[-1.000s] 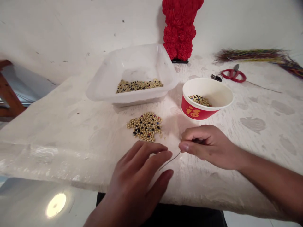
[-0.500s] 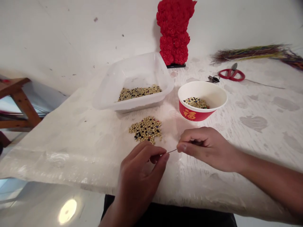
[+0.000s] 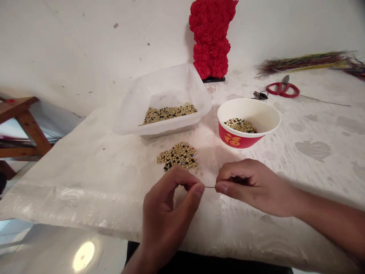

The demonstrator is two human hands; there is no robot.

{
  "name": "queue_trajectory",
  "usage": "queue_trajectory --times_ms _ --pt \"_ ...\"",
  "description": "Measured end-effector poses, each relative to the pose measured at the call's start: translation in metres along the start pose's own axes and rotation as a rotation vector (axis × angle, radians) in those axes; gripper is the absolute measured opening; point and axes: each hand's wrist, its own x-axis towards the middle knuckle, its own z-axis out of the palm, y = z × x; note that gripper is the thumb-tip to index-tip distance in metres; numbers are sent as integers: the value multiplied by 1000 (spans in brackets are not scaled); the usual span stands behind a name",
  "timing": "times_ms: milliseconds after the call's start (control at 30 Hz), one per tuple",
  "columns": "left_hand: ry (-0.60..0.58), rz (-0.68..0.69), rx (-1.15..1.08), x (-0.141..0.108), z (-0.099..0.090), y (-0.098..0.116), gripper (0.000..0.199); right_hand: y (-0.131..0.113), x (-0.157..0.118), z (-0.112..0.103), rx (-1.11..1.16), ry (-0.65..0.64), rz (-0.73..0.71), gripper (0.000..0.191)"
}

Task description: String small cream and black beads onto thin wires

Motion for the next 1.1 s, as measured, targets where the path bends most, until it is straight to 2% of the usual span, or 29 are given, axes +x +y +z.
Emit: queue_trajectory --times_ms 67,167,267,300,367,533,900,1000,1100 --pt "69 39 71 8 -7 3 10 1 0 0 -15 -1 -7 26" --pt "176 120 306 27 -27 7 7 4 1 -1 -27 -23 -15 24" --pt "110 254 541 51 -47 5 5 6 2 -2 -50 -49 -16 27" --pt "74 267 568 57 -51 2 6 6 2 -2 -57 -54 -20 28" --pt "80 259 562 65 -56 -6 6 6 3 -2 -68 -60 -25 30" --pt "33 247 585 66 -53 -23 5 5 3 -3 -85 -74 -12 29" --pt "-40 232 576 77 -35 -21 5 8 2 -4 -88 -74 -37 27" --pt "-46 245 568 77 -33 -19 5 9 1 -3 -113 -34 -74 26" --pt "-9 252 580 77 -37 -18 6 11 1 -1 -202 58 -140 30"
